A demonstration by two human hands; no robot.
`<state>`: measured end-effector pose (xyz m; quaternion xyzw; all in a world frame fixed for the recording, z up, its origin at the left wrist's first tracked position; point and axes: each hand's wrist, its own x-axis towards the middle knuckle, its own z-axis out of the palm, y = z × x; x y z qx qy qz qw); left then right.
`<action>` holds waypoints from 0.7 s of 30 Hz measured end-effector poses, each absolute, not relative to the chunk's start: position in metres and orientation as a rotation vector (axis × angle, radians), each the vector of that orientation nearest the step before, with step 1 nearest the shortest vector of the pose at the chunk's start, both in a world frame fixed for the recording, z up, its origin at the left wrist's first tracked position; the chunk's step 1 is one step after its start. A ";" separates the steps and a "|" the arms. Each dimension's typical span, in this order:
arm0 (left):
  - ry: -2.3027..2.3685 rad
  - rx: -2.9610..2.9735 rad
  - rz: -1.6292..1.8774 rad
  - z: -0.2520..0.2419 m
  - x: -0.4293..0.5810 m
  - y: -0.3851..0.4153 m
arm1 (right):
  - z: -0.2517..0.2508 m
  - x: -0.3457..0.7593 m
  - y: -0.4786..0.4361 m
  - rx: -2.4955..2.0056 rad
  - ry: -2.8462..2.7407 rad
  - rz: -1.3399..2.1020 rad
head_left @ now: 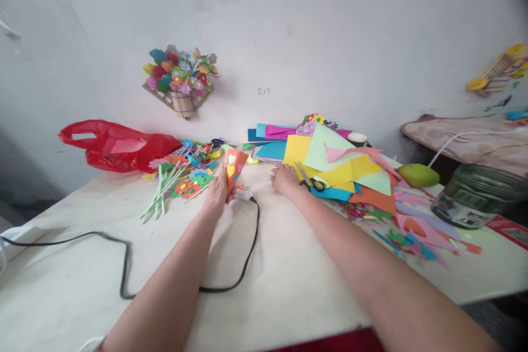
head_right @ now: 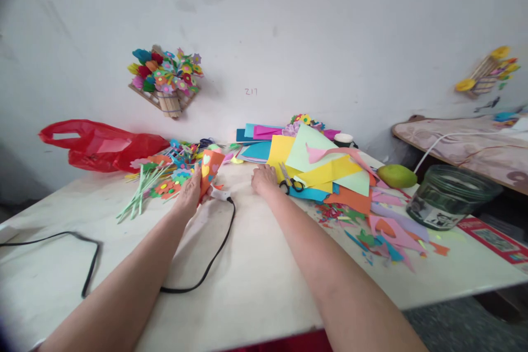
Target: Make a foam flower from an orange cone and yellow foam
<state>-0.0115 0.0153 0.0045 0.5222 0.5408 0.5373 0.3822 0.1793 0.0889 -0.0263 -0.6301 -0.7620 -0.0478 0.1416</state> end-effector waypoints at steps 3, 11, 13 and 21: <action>1.398 1.308 1.317 0.008 -0.013 0.027 | -0.027 0.177 0.096 -1.830 -2.201 -0.131; 1.398 1.316 1.337 0.015 -0.022 0.040 | -0.036 0.173 0.126 -1.863 -2.222 -0.086; 1.389 1.344 1.294 0.014 -0.021 0.042 | -0.038 0.172 0.134 -1.871 -2.223 -0.084; 1.425 1.389 1.248 0.014 -0.020 0.050 | -0.045 0.166 0.152 -1.880 -2.205 -0.058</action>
